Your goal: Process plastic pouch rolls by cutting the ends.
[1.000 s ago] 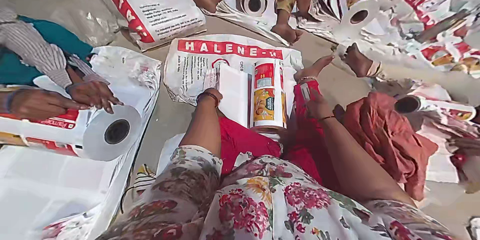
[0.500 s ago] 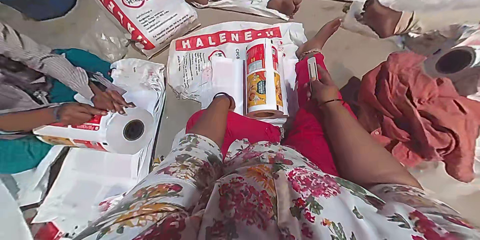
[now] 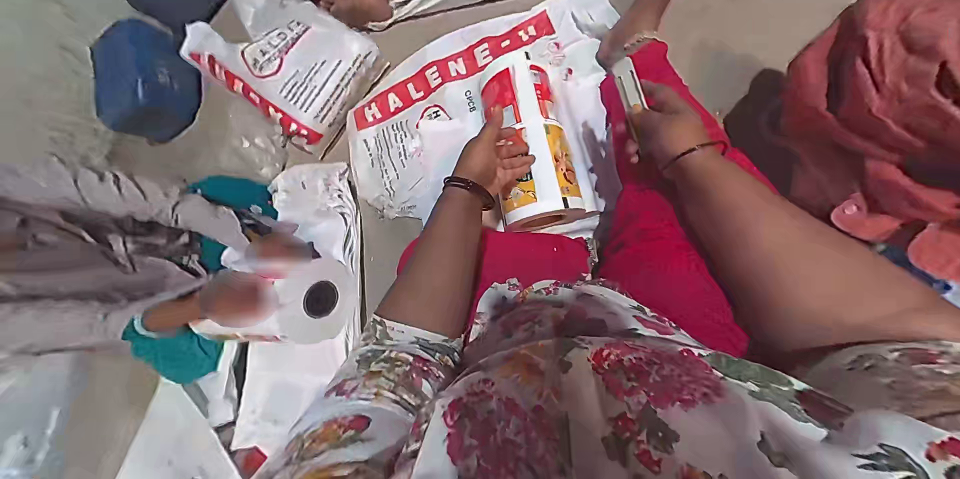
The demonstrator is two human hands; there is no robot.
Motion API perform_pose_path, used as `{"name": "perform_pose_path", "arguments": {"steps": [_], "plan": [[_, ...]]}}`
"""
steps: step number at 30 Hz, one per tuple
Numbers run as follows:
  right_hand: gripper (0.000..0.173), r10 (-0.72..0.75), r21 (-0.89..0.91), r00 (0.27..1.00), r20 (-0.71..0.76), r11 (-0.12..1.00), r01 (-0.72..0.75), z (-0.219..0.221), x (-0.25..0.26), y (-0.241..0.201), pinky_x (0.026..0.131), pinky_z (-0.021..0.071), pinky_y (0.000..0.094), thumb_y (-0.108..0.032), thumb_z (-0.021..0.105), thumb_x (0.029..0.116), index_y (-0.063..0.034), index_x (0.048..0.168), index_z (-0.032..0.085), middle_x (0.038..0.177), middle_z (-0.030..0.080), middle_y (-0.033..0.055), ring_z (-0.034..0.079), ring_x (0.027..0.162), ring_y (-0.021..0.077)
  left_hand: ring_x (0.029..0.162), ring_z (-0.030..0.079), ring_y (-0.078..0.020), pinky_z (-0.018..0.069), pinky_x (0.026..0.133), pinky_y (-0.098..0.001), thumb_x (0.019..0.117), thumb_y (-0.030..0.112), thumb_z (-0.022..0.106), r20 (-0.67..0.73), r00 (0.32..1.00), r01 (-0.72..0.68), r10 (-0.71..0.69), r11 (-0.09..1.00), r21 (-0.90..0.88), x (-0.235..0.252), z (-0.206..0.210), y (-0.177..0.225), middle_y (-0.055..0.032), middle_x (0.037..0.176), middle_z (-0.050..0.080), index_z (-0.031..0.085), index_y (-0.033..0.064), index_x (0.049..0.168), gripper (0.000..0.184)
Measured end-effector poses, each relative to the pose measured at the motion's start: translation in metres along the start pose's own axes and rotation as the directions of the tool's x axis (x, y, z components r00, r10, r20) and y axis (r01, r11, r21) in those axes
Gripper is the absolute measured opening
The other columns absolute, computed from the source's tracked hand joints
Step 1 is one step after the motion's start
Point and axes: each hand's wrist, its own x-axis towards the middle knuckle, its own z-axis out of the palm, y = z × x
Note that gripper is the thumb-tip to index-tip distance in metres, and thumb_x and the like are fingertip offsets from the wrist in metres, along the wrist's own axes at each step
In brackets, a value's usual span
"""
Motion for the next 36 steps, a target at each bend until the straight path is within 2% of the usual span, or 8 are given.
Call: {"name": "perform_pose_path", "arguments": {"steps": [10,14,18,22,24,26,31,36], "plan": [[0.052,-0.006,-0.073,0.991,0.131,0.997,0.015,0.011,-0.006,0.005,0.057,0.0578,0.0341,-0.020,0.043,0.1112,-0.0146,0.160,0.029,0.098,0.068,0.0122,0.064,0.062,0.0168,0.126,0.059,-0.0310,0.0515,0.102,-0.0483,0.1057,0.060,0.041,-0.050,0.998,0.035,-0.029,0.990,0.133,0.004,0.023,0.008,-0.0199,0.145,0.052,0.039,0.0055,0.153,0.072],[0.037,0.125,0.206,0.978,0.168,0.965,-0.159,0.038,-0.007,0.015,0.080,0.0595,0.0395,-0.016,0.054,0.1037,-0.0042,0.139,0.052,0.105,0.069,0.0125,0.069,0.089,0.0208,0.126,0.060,-0.0355,0.0520,0.100,-0.0561,0.1024,0.066,0.043,-0.056,0.996,0.078,-0.074,0.995,0.061,0.006,0.022,0.011,-0.0213,0.145,0.053,0.040,0.0067,0.153,0.078],[0.026,0.212,0.220,0.970,0.120,0.947,-0.234,0.057,-0.014,0.009,0.071,0.0581,0.0340,-0.010,0.058,0.1012,-0.0034,0.126,0.059,0.096,0.067,0.0092,0.066,0.078,0.0158,0.123,0.062,-0.0350,0.0547,0.099,-0.0513,0.1038,0.063,0.043,-0.042,0.997,0.064,-0.061,0.995,0.078,0.009,0.027,0.017,-0.0229,0.144,0.053,0.039,0.0041,0.153,0.077],[0.024,0.215,0.105,0.973,0.088,0.969,-0.224,0.056,-0.013,0.002,0.073,0.0558,0.0354,-0.012,0.057,0.1026,-0.0031,0.125,0.060,0.096,0.066,0.0092,0.064,0.078,0.0156,0.095,0.071,-0.0233,0.0587,0.077,-0.0355,0.1032,0.065,0.040,-0.016,0.994,0.112,-0.112,0.992,0.048,0.012,0.021,0.018,-0.0182,0.124,0.066,0.042,0.0058,0.149,0.075],[0.023,0.202,0.122,0.974,0.100,0.969,-0.214,0.057,-0.014,0.003,0.071,0.0551,0.0333,-0.014,0.054,0.1043,-0.0036,0.125,0.059,0.093,0.065,0.0076,0.063,0.076,0.0141,0.062,0.059,-0.0094,0.0452,0.052,-0.0229,0.1014,0.070,0.032,0.046,0.988,0.149,-0.150,0.988,0.031,0.025,0.020,0.006,-0.0126,0.107,0.074,0.050,0.0076,0.144,0.077],[0.024,0.200,0.179,0.972,0.125,0.959,-0.221,0.060,-0.016,0.005,0.068,0.0556,0.0309,-0.013,0.051,0.1053,-0.0038,0.126,0.057,0.091,0.065,0.0069,0.063,0.073,0.0131,0.050,0.051,-0.0079,0.0388,0.045,-0.0219,0.1040,0.067,0.029,0.101,0.981,0.161,-0.166,0.985,0.056,0.034,0.029,-0.010,-0.0147,0.108,0.074,0.044,0.0069,0.148,0.076],[0.034,0.161,0.023,0.986,0.053,0.986,-0.162,0.058,-0.007,0.018,0.080,0.0584,0.0426,-0.018,0.063,0.0982,-0.0030,0.128,0.058,0.104,0.068,0.0141,0.068,0.087,0.0218,0.041,0.042,-0.0067,0.0367,0.040,-0.0213,0.1079,0.056,0.040,0.066,0.994,0.062,-0.092,0.930,0.361,0.037,0.044,-0.019,-0.0081,0.082,0.071,0.043,0.0083,0.152,0.065],[0.055,0.103,-0.319,0.994,0.037,0.944,-0.086,0.066,-0.004,0.009,0.085,0.0528,0.0537,-0.045,0.076,0.0921,-0.0016,0.122,0.060,0.101,0.067,0.0180,0.066,0.091,0.0304,0.036,0.030,-0.0018,0.0283,0.034,-0.0159,0.1104,0.050,0.032,0.229,0.971,0.093,-0.063,0.989,-0.119,0.043,0.016,-0.028,0.0082,0.054,0.038,0.060,0.0084,0.122,0.052]]}}
